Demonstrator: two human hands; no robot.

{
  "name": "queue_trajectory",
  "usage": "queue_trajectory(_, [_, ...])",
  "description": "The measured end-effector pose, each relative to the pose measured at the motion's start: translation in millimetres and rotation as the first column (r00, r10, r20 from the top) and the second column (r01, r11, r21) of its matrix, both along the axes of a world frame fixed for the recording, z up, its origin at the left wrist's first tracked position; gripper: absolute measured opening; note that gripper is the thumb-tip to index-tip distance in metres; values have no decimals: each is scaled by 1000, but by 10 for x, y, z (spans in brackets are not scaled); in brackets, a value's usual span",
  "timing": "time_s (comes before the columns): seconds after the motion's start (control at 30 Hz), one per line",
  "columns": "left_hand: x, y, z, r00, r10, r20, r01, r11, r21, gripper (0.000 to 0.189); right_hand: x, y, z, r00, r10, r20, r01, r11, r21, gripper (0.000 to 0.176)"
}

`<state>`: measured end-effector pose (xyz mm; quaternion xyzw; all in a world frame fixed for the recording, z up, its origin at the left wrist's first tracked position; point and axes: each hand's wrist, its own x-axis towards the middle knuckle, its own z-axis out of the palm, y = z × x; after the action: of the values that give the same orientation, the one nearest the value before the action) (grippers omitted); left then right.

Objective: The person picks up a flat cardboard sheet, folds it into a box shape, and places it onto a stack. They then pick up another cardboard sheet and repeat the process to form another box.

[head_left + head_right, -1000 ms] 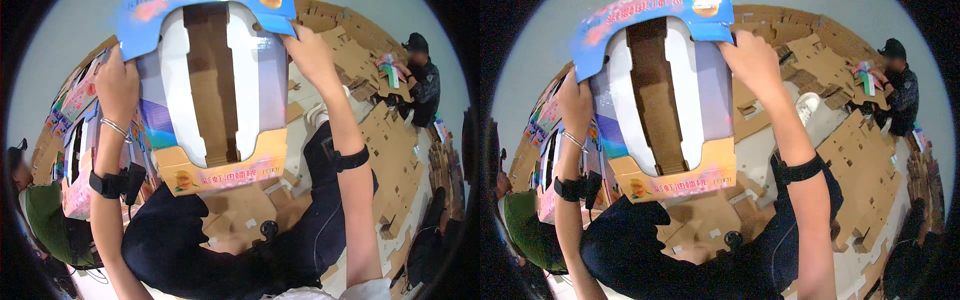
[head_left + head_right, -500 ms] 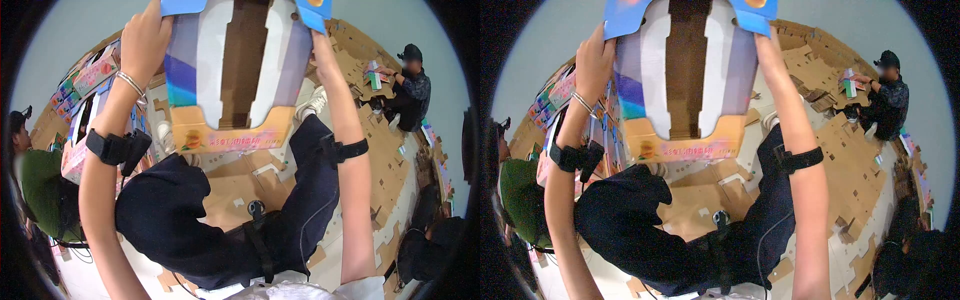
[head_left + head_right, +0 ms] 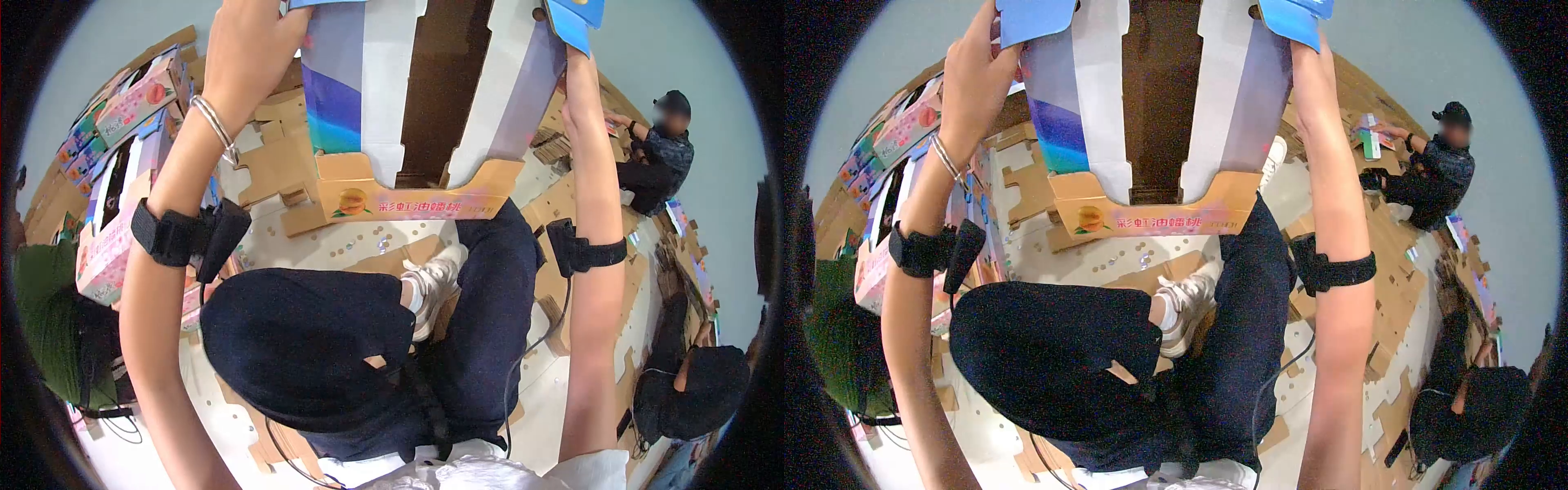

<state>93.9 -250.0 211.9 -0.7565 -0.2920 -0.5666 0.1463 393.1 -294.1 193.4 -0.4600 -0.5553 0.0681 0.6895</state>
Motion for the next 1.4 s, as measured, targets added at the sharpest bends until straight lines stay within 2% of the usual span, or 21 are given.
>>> queue_trajectory(0.1, [14,-13,-29,995,-82,49,86,992,-88,28,22,44,-26,999,-52,1,52,999,-8,49])
queue_trajectory(0.17, [2,25,-62,962,-204,181,246,935,-256,25,31,22,-30,998,-64,3,64,997,-38,49])
queue_trajectory(0.2, [-12,115,-86,960,-209,185,252,933,-256,25,55,26,-16,998,-66,4,67,995,-68,49])
queue_trajectory(0.27, [-10,317,-157,950,-212,229,246,960,-132,24,128,93,-9,999,-40,-37,38,997,-65,45])
queue_trajectory(0.37, [57,-26,162,922,-211,325,287,936,-206,31,116,46,134,991,-35,-129,30,999,-42,39])
queue_trajectory(0.4, [41,105,145,920,-219,324,292,936,-198,31,84,40,191,986,-28,-164,24,999,-26,37])
queue_trajectory(0.47, [5,445,18,944,-161,288,192,978,-81,32,55,19,284,978,-31,-207,31,1000,-1,36])
queue_trajectory(0.6, [24,513,29,924,-272,270,294,955,-45,43,72,-145,466,979,-206,7,206,978,25,38])
queue_trajectory(0.67, [65,500,-17,924,-308,227,323,946,-31,47,131,-229,568,931,-326,167,323,945,47,39])
queue_trajectory(0.73, [88,489,-86,941,-275,195,292,954,-65,46,133,-374,629,846,-439,303,433,897,88,40])
queue_trajectory(0.83, [217,537,-203,902,-336,270,372,923,-94,51,155,-630,765,745,-539,392,528,837,146,42])
queue_trajectory(0.97, [234,373,-199,896,-387,218,418,901,-116,51,112,-889,939,635,-612,471,580,781,232,46])
queue_trajectory(1.0, [241,340,-178,895,-387,221,418,901,-114,51,125,-941,965,634,-612,472,580,781,234,46])
queue_trajectory(1.07, [222,285,-130,797,-467,382,550,823,-141,46,115,-1014,994,645,-568,510,563,805,185,52])
queue_trajectory(1.13, [160,301,-14,810,-446,380,513,853,-93,43,-170,-899,1022,654,-575,491,551,807,210,59])
queue_trajectory(1.2, [69,316,109,821,-433,371,483,874,-48,40,-479,-733,1057,899,-426,105,387,882,270,27])
queue_trajectory(1.23, [8,331,163,856,-383,346,414,910,-16,36,-364,-694,1083,897,-432,94,395,878,269,27])
queue_trajectory(1.27, [-21,343,212,884,-337,323,351,936,19,33,-174,-650,1130,832,-470,295,389,874,292,43])
queue_trajectory(1.3, [-47,334,261,865,-330,378,352,936,10,29,-34,-633,1141,726,-490,483,379,871,313,59])
queue_trajectory(1.37, [-84,444,297,852,-323,411,359,933,-10,25,44,-526,1165,698,-507,505,380,861,339,56])
queue_trajectory(1.4, [-122,580,314,843,-354,406,351,932,85,23,23,-434,1163,713,-508,483,373,859,351,54])
